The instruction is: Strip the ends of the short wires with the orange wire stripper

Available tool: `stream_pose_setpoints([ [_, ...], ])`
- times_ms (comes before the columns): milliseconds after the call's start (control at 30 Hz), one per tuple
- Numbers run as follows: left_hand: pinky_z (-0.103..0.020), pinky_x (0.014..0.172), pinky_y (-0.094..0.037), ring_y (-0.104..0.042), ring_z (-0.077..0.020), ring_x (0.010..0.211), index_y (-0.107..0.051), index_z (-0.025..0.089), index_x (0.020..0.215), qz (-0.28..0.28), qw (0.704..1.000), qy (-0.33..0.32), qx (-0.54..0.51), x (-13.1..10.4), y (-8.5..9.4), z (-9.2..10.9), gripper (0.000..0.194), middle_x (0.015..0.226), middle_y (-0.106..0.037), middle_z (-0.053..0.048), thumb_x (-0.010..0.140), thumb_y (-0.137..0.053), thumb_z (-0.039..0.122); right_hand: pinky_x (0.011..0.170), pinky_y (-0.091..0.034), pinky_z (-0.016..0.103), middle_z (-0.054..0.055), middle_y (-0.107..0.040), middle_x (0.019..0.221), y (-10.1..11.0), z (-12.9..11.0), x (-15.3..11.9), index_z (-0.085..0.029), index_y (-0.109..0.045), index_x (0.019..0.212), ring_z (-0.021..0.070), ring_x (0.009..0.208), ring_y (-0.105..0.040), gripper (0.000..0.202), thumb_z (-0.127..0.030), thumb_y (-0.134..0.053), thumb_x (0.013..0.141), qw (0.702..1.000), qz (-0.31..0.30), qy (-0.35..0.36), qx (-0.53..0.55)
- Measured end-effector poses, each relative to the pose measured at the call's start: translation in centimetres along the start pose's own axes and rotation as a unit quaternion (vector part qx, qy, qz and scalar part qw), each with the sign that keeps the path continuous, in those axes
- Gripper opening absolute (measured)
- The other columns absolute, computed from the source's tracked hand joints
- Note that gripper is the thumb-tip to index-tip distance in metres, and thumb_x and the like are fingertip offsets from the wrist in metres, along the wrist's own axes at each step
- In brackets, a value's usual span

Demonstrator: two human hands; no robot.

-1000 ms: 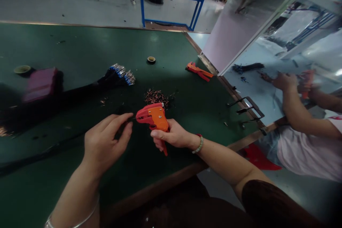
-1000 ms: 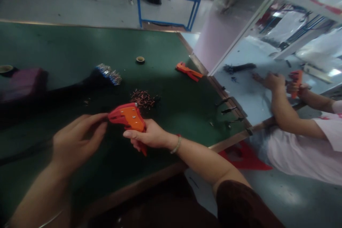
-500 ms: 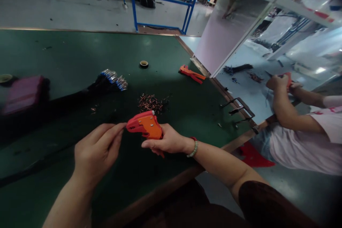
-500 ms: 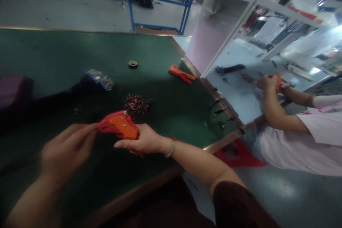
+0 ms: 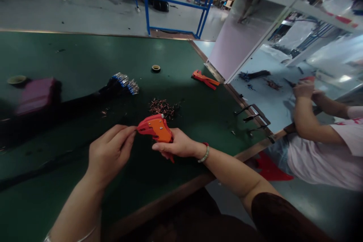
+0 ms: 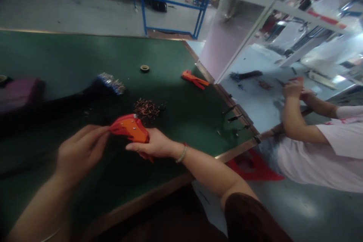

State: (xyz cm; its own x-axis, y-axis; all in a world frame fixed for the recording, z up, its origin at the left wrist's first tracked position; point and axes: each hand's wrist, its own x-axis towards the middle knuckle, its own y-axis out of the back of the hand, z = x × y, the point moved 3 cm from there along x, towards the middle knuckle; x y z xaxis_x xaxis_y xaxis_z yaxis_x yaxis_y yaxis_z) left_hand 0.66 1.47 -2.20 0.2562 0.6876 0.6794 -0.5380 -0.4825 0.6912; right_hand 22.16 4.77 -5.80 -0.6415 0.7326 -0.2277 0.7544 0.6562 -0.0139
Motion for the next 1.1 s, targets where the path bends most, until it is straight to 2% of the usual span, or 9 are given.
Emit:
stream_pose_setpoints([
  [133, -0.024, 0.069, -0.053, -0.072, -0.0149, 0.079, -0.073, 0.022, 0.110, -0.003, 1.000, 0.012, -0.010, 0.01, -0.12, -0.13, 0.016, 0.096, -0.076, -0.003, 0.101, -0.059, 0.020, 0.048, -0.051, 0.022, -0.002, -0.062, 0.061, -0.04, -0.02, 0.12, -0.016, -0.059, 0.079, 0.0106, 0.050, -0.059, 0.050, -0.062, -0.080, 0.082, 0.999, -0.033, 0.005, 0.017],
  [300, -0.024, 0.073, -0.054, -0.073, -0.0152, 0.083, -0.072, 0.022, 0.110, 0.017, 1.000, 0.004, -0.005, 0.08, -0.04, 0.12, 0.016, 0.098, -0.076, -0.003, 0.100, -0.061, 0.018, 0.055, -0.057, 0.024, -0.001, -0.064, 0.069, -0.16, -0.35, 0.25, -0.015, -0.061, 0.086, 0.0120, 0.060, -0.063, 0.049, -0.058, -0.083, 0.081, 0.996, -0.058, 0.028, 0.064],
  [600, -0.024, 0.074, -0.055, -0.072, -0.0148, 0.084, -0.074, 0.023, 0.111, 0.027, 0.999, 0.021, -0.014, 0.04, 0.02, -0.32, 0.017, 0.100, -0.074, -0.003, 0.099, -0.063, 0.020, 0.061, -0.060, 0.026, 0.000, -0.066, 0.076, 0.44, -0.82, 0.13, -0.014, -0.062, 0.097, 0.0129, 0.066, -0.066, 0.041, -0.047, -0.083, 0.085, 0.994, -0.061, 0.048, 0.079],
  [767, -0.024, 0.072, -0.054, -0.070, -0.0145, 0.082, -0.075, 0.020, 0.110, 0.022, 0.999, 0.010, -0.031, 0.22, 0.11, -0.15, 0.016, 0.098, -0.072, -0.004, 0.100, -0.062, 0.018, 0.062, -0.061, 0.025, 0.000, -0.066, 0.079, 0.19, -0.31, 0.28, -0.013, -0.062, 0.098, 0.0125, 0.068, -0.068, 0.044, -0.044, -0.088, 0.080, 0.989, -0.096, 0.014, 0.111],
  [1100, -0.021, 0.060, -0.046, -0.062, -0.0099, 0.068, -0.075, 0.022, 0.114, -0.009, 0.999, 0.014, -0.040, 0.35, 0.85, 0.47, 0.020, 0.090, -0.066, -0.001, 0.100, -0.061, 0.019, 0.062, -0.060, 0.025, 0.001, -0.067, 0.078, 0.58, -0.98, -0.01, -0.013, -0.063, 0.096, 0.0123, 0.068, -0.067, 0.042, -0.046, -0.086, 0.082, 0.989, -0.115, 0.022, 0.090],
])
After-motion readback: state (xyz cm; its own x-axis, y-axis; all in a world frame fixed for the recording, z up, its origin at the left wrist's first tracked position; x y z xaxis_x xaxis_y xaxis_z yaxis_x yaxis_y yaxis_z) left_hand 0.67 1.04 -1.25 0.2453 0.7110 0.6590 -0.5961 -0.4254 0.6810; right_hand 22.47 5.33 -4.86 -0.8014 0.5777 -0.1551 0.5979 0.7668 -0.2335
